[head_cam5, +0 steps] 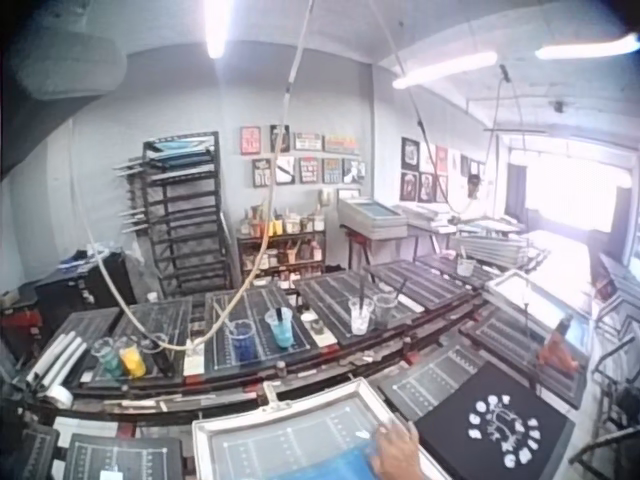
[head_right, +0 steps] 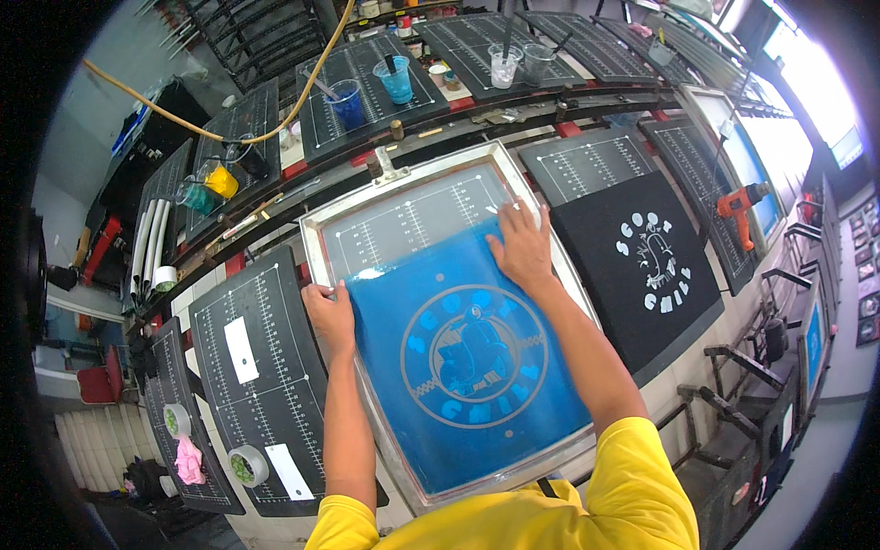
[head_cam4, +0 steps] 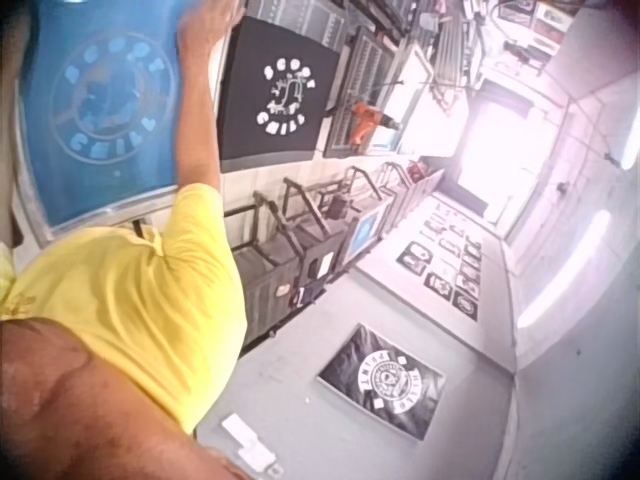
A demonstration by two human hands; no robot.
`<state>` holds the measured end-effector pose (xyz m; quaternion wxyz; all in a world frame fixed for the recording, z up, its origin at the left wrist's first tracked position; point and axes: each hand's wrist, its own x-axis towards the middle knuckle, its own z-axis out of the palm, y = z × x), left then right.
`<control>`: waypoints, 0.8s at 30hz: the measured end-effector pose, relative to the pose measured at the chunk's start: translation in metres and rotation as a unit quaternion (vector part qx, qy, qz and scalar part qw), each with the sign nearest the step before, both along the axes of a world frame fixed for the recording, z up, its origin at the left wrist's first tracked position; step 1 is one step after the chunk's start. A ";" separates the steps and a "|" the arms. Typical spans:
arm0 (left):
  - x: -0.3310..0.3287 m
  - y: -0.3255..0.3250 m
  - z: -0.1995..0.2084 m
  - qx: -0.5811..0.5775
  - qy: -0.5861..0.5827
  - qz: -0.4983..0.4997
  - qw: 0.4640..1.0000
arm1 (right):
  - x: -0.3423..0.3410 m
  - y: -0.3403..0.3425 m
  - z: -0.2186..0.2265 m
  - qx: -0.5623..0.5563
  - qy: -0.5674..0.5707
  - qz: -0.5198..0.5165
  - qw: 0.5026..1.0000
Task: The person uses a heat gun to dry ink on black t-shirts at a screen-printing station, then picks up a printing screen, applies tape to its edges, and wipes parts of the screen with a pink cloth.
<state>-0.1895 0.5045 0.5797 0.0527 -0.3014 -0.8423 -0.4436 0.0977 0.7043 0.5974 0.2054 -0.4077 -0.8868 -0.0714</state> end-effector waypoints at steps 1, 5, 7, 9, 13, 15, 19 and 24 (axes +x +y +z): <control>0.001 0.000 0.002 -0.001 -0.004 0.001 1.000 | -0.002 -0.007 0.002 -0.041 -0.045 0.001 0.998; 0.002 0.001 0.003 0.008 0.000 -0.003 1.000 | -0.001 -0.003 -0.012 -0.027 -0.096 -0.036 0.994; 0.003 0.001 0.004 0.004 -0.008 0.001 1.000 | -0.003 0.007 -0.019 -0.026 -0.108 -0.060 0.992; 0.003 0.001 0.005 0.000 -0.009 0.000 1.000 | -0.008 0.011 -0.025 -0.022 -0.113 -0.068 0.991; 0.004 0.000 0.008 -0.010 -0.033 0.008 0.999 | -0.023 0.004 -0.028 -0.042 -0.110 -0.093 0.989; 0.003 0.000 0.005 -0.005 -0.028 0.008 1.000 | -0.034 -0.005 -0.028 -0.060 -0.105 -0.103 0.987; 0.004 0.000 0.007 -0.002 -0.030 0.008 1.000 | -0.054 -0.023 -0.034 -0.084 -0.087 -0.099 0.988; 0.004 0.001 0.008 0.012 -0.024 0.002 1.000 | -0.087 -0.045 -0.038 -0.090 -0.047 -0.081 0.992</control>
